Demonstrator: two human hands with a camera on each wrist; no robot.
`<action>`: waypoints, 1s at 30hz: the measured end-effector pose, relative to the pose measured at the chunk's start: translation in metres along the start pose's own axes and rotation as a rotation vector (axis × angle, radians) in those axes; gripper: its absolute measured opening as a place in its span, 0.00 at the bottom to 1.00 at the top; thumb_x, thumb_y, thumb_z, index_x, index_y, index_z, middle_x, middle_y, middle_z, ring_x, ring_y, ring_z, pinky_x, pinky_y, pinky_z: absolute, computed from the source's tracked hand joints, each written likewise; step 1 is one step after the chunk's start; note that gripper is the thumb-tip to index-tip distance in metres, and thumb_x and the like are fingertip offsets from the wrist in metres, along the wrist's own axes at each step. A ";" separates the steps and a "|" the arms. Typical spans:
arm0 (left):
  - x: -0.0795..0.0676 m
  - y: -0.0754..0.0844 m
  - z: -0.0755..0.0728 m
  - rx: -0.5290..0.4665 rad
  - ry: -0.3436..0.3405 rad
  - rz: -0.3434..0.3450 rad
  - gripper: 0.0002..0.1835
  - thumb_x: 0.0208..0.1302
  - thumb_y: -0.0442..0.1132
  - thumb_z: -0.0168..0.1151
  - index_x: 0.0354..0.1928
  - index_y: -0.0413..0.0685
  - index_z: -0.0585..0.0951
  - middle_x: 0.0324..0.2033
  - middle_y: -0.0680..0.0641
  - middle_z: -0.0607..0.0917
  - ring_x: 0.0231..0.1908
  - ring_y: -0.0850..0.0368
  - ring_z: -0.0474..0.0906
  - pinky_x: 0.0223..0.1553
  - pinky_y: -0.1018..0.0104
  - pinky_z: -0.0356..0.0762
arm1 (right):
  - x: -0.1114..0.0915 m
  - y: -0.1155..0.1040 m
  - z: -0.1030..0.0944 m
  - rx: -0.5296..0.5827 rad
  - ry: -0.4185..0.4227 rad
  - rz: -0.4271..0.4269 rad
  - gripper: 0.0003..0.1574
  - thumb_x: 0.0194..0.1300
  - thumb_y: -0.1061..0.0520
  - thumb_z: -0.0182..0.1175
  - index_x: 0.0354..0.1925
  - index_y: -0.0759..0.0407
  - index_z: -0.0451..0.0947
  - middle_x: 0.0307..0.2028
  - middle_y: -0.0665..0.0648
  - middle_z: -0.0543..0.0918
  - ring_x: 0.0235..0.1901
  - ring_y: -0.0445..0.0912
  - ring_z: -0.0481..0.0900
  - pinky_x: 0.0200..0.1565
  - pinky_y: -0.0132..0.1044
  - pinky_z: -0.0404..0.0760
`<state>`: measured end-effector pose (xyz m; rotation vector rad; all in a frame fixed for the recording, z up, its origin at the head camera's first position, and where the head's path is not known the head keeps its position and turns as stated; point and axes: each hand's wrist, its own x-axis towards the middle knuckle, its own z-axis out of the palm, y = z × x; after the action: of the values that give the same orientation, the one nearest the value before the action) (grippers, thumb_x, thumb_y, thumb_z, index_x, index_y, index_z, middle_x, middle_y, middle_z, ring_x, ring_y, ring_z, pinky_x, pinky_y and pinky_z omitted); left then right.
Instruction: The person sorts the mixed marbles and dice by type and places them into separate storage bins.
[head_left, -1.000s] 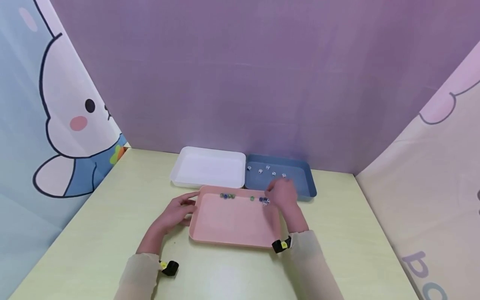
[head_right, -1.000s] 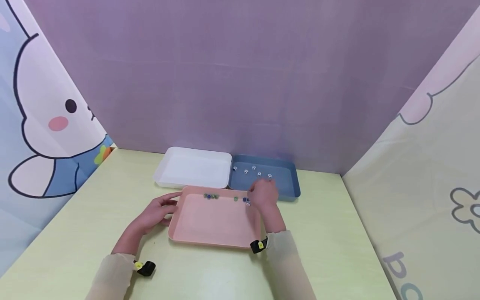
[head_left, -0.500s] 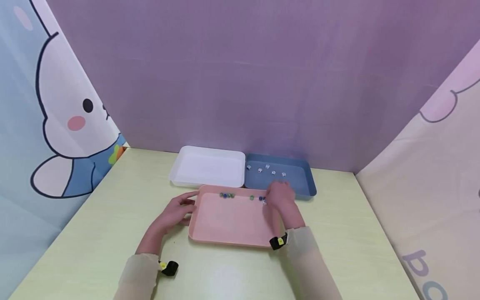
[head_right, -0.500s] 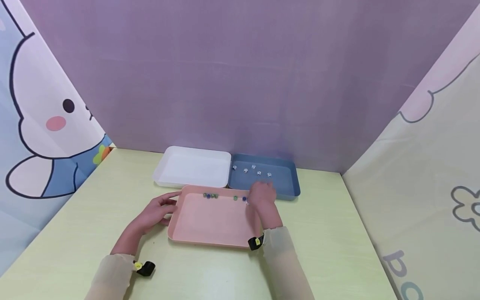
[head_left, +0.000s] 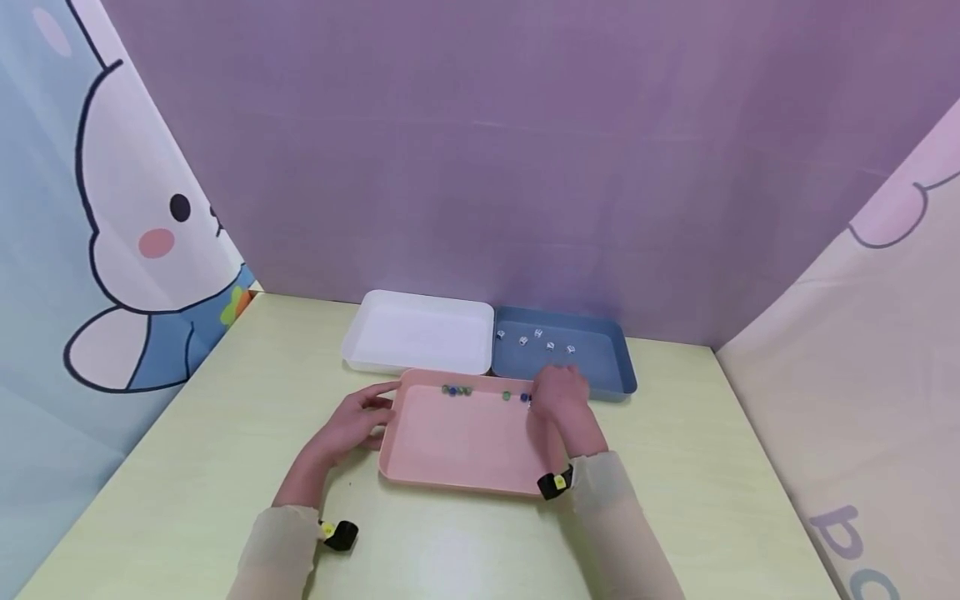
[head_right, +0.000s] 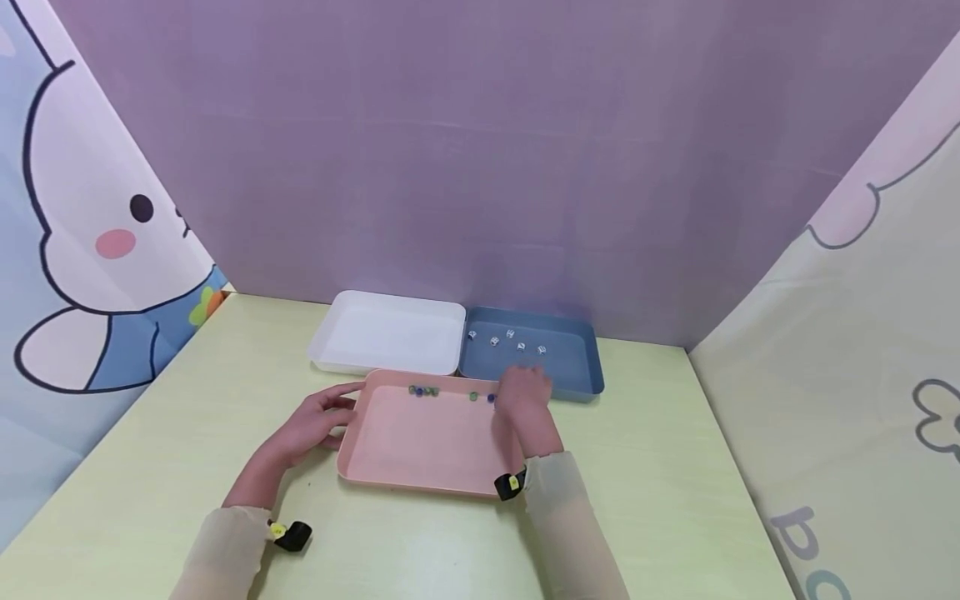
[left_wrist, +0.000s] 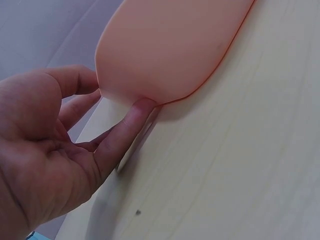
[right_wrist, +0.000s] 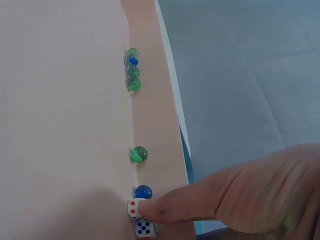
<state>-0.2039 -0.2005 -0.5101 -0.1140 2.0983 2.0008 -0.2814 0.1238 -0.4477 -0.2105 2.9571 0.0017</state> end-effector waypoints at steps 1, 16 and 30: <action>0.000 0.000 0.000 -0.001 -0.001 -0.001 0.26 0.56 0.33 0.56 0.58 0.59 0.69 0.46 0.39 0.70 0.39 0.46 0.76 0.29 0.52 0.77 | 0.000 0.000 0.000 -0.014 -0.007 -0.001 0.08 0.54 0.50 0.57 0.27 0.52 0.80 0.42 0.57 0.77 0.50 0.59 0.65 0.47 0.53 0.67; 0.000 0.002 0.001 0.012 0.000 -0.005 0.27 0.56 0.33 0.56 0.58 0.59 0.69 0.46 0.39 0.69 0.38 0.46 0.76 0.29 0.53 0.77 | 0.003 -0.008 0.003 -0.107 -0.040 -0.033 0.18 0.53 0.48 0.56 0.40 0.56 0.77 0.46 0.58 0.75 0.50 0.59 0.64 0.49 0.55 0.62; -0.002 0.003 0.000 0.015 -0.007 0.006 0.27 0.56 0.33 0.56 0.59 0.58 0.69 0.46 0.38 0.69 0.39 0.46 0.76 0.29 0.52 0.77 | -0.002 -0.007 -0.008 0.012 -0.020 -0.091 0.06 0.50 0.49 0.58 0.28 0.44 0.82 0.40 0.49 0.78 0.51 0.56 0.65 0.49 0.52 0.64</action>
<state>-0.2023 -0.2008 -0.5065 -0.0986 2.1112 1.9861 -0.2800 0.1170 -0.4396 -0.3416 2.9240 -0.0252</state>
